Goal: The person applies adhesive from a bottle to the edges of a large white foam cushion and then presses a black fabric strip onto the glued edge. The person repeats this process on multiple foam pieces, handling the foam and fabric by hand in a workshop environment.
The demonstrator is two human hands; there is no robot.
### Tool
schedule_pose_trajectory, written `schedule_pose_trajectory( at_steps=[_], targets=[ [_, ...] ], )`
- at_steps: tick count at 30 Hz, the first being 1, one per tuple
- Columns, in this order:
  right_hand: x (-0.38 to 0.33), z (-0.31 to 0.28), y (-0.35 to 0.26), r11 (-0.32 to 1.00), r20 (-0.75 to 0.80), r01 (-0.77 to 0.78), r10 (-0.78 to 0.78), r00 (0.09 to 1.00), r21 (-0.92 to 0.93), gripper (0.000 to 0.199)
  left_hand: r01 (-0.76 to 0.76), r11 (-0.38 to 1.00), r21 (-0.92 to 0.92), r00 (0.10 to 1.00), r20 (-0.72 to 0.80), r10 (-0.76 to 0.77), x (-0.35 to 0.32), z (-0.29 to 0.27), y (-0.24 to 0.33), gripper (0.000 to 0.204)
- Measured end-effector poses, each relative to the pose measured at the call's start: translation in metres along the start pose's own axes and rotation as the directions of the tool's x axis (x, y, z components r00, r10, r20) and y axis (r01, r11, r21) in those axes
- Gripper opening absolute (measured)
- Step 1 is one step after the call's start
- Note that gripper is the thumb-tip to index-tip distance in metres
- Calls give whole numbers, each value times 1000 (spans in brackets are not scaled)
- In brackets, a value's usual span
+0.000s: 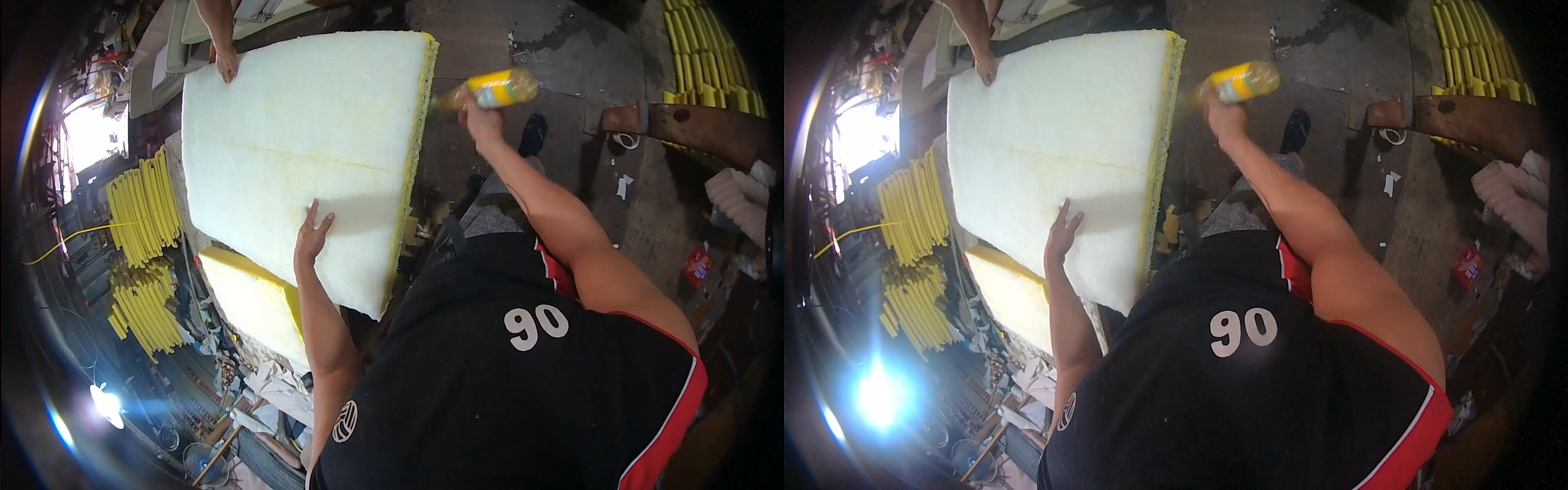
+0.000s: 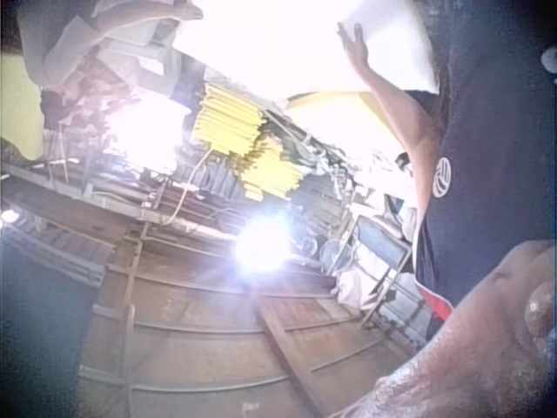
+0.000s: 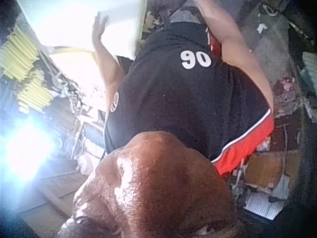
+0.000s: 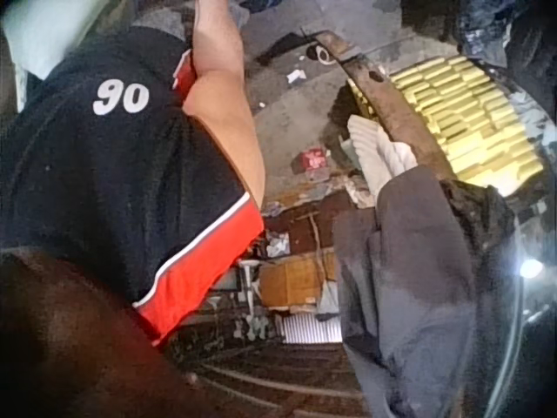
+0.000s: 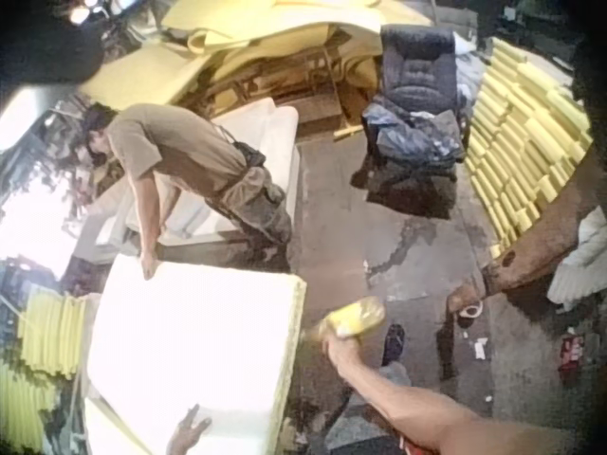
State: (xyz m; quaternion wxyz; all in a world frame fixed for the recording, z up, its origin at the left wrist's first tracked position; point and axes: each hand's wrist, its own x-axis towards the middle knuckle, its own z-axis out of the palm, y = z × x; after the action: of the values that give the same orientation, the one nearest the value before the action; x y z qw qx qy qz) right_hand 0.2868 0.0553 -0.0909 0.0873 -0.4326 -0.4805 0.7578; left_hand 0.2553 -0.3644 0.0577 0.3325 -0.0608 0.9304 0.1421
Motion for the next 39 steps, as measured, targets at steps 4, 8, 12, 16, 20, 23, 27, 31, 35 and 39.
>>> schedule_pose_trajectory(
  at_steps=[4,8,12,16,20,23,27,31,35,39],
  targets=[
    [90,19,-52,932,-174,-12,80,981,361,27,10,1000,17,1000,6,-10,2,-2,10,79],
    [86,11,-36,957,-33,55,-47,998,286,29,21,999,30,1000,-11,-21,7,-4,14,79],
    [37,-3,-28,980,37,-193,191,981,55,29,47,999,4,999,-8,-47,4,2,6,79],
    [75,2,-60,920,-22,-111,128,992,375,29,66,998,-23,998,1,-66,5,-1,12,80],
    [78,-1,-63,943,35,-99,92,995,319,33,60,998,9,998,-4,-60,10,-4,17,80],
    [34,-18,-64,960,187,-235,205,961,155,31,65,998,10,998,-6,-65,6,3,9,80],
    [62,-9,-85,939,43,-63,52,998,338,33,57,998,5,998,-16,-57,8,4,12,82],
    [68,2,-97,951,19,-47,43,999,305,34,43,999,-15,999,-25,-44,12,5,4,83],
    [51,-9,-99,966,78,-149,135,988,211,33,13,1000,-16,999,-38,-13,9,8,-3,84],
    [60,-1,-89,935,116,-173,143,983,311,27,8,999,34,999,-42,-7,1,-8,14,84]
  ],
)
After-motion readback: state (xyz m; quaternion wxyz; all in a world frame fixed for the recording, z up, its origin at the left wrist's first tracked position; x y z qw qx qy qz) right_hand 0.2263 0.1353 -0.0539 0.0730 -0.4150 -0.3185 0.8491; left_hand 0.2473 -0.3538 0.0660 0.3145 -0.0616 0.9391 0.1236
